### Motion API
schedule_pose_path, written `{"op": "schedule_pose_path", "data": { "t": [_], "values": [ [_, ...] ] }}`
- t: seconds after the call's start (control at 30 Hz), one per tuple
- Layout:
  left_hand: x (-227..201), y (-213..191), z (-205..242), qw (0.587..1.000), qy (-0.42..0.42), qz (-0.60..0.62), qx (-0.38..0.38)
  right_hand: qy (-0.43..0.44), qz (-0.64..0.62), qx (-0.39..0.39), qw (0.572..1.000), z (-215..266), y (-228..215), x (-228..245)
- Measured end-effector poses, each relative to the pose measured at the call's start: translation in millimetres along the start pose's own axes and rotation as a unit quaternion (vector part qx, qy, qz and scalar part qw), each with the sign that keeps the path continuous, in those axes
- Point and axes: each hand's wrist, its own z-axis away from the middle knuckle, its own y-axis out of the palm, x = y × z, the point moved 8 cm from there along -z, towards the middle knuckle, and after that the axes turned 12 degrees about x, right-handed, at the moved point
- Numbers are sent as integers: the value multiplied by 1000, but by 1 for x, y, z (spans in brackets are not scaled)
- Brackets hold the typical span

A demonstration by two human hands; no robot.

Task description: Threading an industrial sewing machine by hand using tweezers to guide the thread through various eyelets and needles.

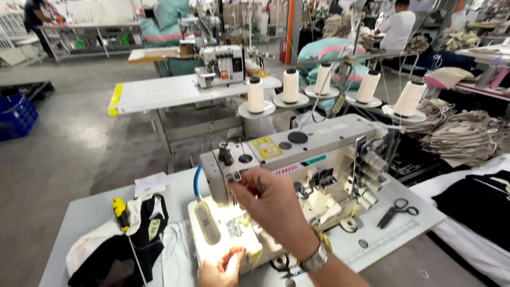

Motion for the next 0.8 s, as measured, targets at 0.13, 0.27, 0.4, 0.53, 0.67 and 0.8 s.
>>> {"op": "schedule_pose_path", "data": {
  "t": [0.13, 0.27, 0.4, 0.53, 0.67, 0.8],
  "values": [
    [-19, 3, 17, 997, -20, 47, 65, -45, 31, 65, 996, -6, -12, 13],
    [-27, 3, 22, 996, -4, 38, 82, -134, -81, 100, 983, -9, -19, 21],
    [-32, 5, 27, 993, -7, 53, 101, -83, -94, 129, 984, -12, -18, 15],
    [-38, 3, 32, 994, -7, 31, 102, -93, -44, 98, 990, -3, -12, 20],
    [-38, 3, 33, 995, -9, 24, 100, -158, 23, 16, 987, -4, -8, 16],
    [-32, 4, 29, 994, 2, 33, 103, -162, 110, -74, 978, -4, 0, 9]
  ]
}}
